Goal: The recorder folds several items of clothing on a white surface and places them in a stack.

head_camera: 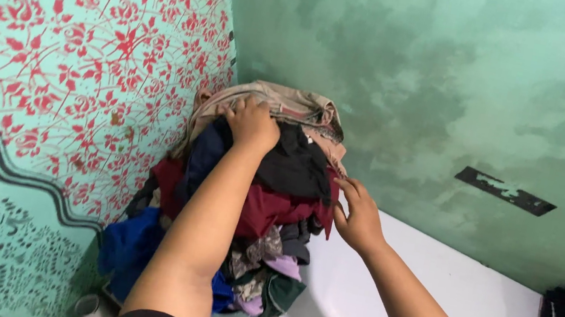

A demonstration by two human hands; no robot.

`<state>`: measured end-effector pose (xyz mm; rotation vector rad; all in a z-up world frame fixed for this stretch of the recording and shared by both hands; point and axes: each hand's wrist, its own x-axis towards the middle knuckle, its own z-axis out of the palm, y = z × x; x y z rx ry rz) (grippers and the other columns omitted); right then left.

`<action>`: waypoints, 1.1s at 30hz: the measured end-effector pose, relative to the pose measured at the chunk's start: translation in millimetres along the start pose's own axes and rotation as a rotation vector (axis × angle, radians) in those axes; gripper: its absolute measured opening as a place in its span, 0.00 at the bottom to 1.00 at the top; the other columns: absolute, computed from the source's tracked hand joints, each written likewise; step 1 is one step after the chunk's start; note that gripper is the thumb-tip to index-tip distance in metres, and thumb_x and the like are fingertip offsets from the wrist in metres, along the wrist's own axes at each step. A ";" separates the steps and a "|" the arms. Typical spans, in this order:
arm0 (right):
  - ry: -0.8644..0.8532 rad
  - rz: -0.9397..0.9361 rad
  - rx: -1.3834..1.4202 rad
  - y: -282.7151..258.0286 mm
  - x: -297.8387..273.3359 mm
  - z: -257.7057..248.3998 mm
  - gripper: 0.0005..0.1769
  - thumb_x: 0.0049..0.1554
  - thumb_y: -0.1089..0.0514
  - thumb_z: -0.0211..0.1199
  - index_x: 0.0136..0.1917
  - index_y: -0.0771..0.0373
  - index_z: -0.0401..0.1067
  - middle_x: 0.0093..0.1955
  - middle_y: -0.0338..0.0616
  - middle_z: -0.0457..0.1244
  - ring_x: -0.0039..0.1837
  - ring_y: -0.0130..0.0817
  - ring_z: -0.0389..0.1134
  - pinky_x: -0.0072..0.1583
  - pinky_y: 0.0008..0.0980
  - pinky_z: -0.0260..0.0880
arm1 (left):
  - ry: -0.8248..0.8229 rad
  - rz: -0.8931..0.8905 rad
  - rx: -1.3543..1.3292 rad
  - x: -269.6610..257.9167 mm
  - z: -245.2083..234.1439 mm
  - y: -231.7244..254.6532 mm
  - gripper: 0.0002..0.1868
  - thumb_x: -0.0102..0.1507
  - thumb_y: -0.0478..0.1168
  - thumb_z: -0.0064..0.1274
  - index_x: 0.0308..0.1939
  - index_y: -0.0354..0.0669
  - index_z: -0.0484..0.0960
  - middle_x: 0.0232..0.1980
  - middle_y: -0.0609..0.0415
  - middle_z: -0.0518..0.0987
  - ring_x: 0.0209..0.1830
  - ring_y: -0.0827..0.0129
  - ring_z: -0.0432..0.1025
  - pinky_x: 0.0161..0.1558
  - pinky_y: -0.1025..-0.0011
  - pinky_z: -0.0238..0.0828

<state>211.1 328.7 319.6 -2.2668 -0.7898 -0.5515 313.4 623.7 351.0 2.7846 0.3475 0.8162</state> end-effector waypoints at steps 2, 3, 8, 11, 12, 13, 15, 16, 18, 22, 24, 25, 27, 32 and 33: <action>0.012 0.024 0.000 7.6 5.9 -0.7 0.27 0.52 0.60 0.64 0.66 0.59 0.68 0.67 0.54 0.62 0.65 0.58 0.64 0.63 0.49 0.66 | -0.078 0.003 0.074 9.5 9.6 -0.2 0.25 0.60 0.50 0.54 0.59 0.46 0.81 0.72 0.43 0.64 0.75 0.44 0.51 0.68 0.34 0.40; 0.016 0.047 0.004 11.4 9.1 -0.8 0.27 0.52 0.59 0.64 0.66 0.59 0.68 0.67 0.53 0.62 0.65 0.57 0.64 0.63 0.49 0.66 | -0.160 -0.003 0.150 14.0 14.6 -0.9 0.28 0.60 0.52 0.54 0.62 0.46 0.80 0.79 0.43 0.56 0.80 0.42 0.41 0.71 0.32 0.30; -0.018 0.100 -0.019 32.0 32.2 5.9 0.26 0.53 0.58 0.64 0.65 0.58 0.69 0.67 0.52 0.62 0.65 0.55 0.65 0.64 0.48 0.66 | -0.333 -0.025 0.188 13.5 17.5 -2.3 0.33 0.60 0.57 0.53 0.65 0.45 0.78 0.84 0.44 0.44 0.83 0.42 0.29 0.71 0.30 0.18; 0.012 0.066 -0.034 41.9 46.3 14.3 0.27 0.53 0.58 0.65 0.66 0.59 0.68 0.68 0.54 0.61 0.66 0.57 0.64 0.64 0.49 0.65 | -0.415 -0.049 0.202 18.0 19.6 -6.8 0.34 0.60 0.58 0.53 0.65 0.44 0.77 0.84 0.46 0.45 0.83 0.43 0.29 0.71 0.30 0.16; 0.027 0.039 -0.045 43.9 49.0 17.3 0.28 0.53 0.59 0.65 0.67 0.60 0.68 0.69 0.56 0.61 0.66 0.58 0.63 0.64 0.50 0.64 | -0.457 -0.058 0.209 17.8 21.3 -9.0 0.35 0.60 0.59 0.53 0.66 0.44 0.77 0.83 0.46 0.46 0.83 0.43 0.31 0.72 0.30 0.16; 0.026 0.037 -0.043 41.7 52.4 18.6 0.28 0.53 0.59 0.65 0.67 0.60 0.68 0.69 0.56 0.61 0.66 0.58 0.63 0.64 0.50 0.64 | -0.455 -0.061 0.211 18.0 32.6 -14.0 0.35 0.60 0.59 0.53 0.66 0.44 0.77 0.83 0.46 0.46 0.83 0.43 0.31 0.72 0.30 0.16; 0.028 0.017 -0.007 36.0 59.1 20.2 0.27 0.52 0.58 0.65 0.66 0.59 0.69 0.69 0.56 0.61 0.67 0.58 0.63 0.65 0.49 0.65 | -0.409 -0.041 0.194 18.6 52.9 -23.8 0.36 0.60 0.60 0.53 0.66 0.42 0.77 0.80 0.48 0.53 0.82 0.45 0.35 0.72 0.29 0.17; 0.029 0.013 -0.006 33.8 60.8 21.5 0.27 0.52 0.58 0.65 0.66 0.59 0.69 0.69 0.56 0.61 0.67 0.58 0.63 0.65 0.49 0.65 | -0.406 -0.042 0.195 17.2 55.8 -26.3 0.36 0.60 0.60 0.53 0.66 0.42 0.77 0.80 0.48 0.53 0.82 0.45 0.35 0.72 0.29 0.17; -0.010 0.061 -0.011 29.8 61.9 22.1 0.27 0.52 0.58 0.65 0.66 0.59 0.69 0.69 0.54 0.61 0.67 0.57 0.64 0.65 0.48 0.65 | -0.171 0.063 0.123 12.1 61.9 -29.4 0.35 0.58 0.56 0.56 0.64 0.40 0.78 0.71 0.46 0.65 0.77 0.45 0.47 0.71 0.31 0.27; 0.052 -0.013 0.023 26.9 53.9 14.8 0.27 0.52 0.57 0.65 0.66 0.59 0.70 0.68 0.55 0.61 0.68 0.57 0.63 0.65 0.49 0.64 | 0.059 0.211 -0.100 6.8 57.4 -26.5 0.24 0.58 0.49 0.60 0.55 0.43 0.83 0.59 0.47 0.77 0.65 0.48 0.66 0.69 0.41 0.51; 0.060 -0.010 -0.026 31.3 46.9 10.3 0.27 0.53 0.56 0.66 0.66 0.58 0.69 0.68 0.55 0.61 0.69 0.57 0.63 0.66 0.50 0.63 | 0.189 0.297 -0.327 2.9 49.8 -15.9 0.10 0.60 0.41 0.60 0.46 0.49 0.85 0.48 0.50 0.83 0.51 0.52 0.76 0.59 0.53 0.70; 0.060 -0.002 -0.026 33.5 44.5 7.9 0.27 0.53 0.56 0.66 0.66 0.58 0.69 0.68 0.55 0.61 0.69 0.57 0.63 0.66 0.50 0.63 | 0.182 0.301 -0.328 -3.6 34.5 0.3 0.10 0.60 0.41 0.60 0.46 0.49 0.85 0.48 0.50 0.83 0.51 0.52 0.76 0.59 0.53 0.70; 0.089 -0.021 -0.074 38.0 37.2 1.9 0.31 0.51 0.57 0.66 0.69 0.59 0.67 0.69 0.57 0.60 0.69 0.58 0.62 0.65 0.50 0.62 | 0.244 0.366 -0.463 -17.3 5.1 34.3 0.09 0.60 0.36 0.58 0.45 0.49 0.85 0.44 0.50 0.84 0.44 0.51 0.78 0.48 0.57 0.75; 0.199 -0.012 -0.028 13.5 16.5 -50.2 0.37 0.51 0.57 0.67 0.72 0.64 0.63 0.70 0.59 0.59 0.69 0.60 0.61 0.66 0.52 0.62 | 0.070 0.559 -0.697 -91.1 -58.6 136.0 0.11 0.61 0.36 0.56 0.48 0.48 0.83 0.45 0.49 0.83 0.44 0.52 0.78 0.48 0.57 0.75; 0.244 -0.031 -0.008 11.3 9.7 -61.3 0.38 0.50 0.58 0.67 0.72 0.65 0.63 0.69 0.59 0.59 0.68 0.61 0.60 0.66 0.52 0.62 | 0.054 0.629 -0.800 -109.7 -69.7 155.0 0.10 0.62 0.37 0.57 0.48 0.48 0.83 0.47 0.50 0.83 0.47 0.52 0.78 0.49 0.58 0.75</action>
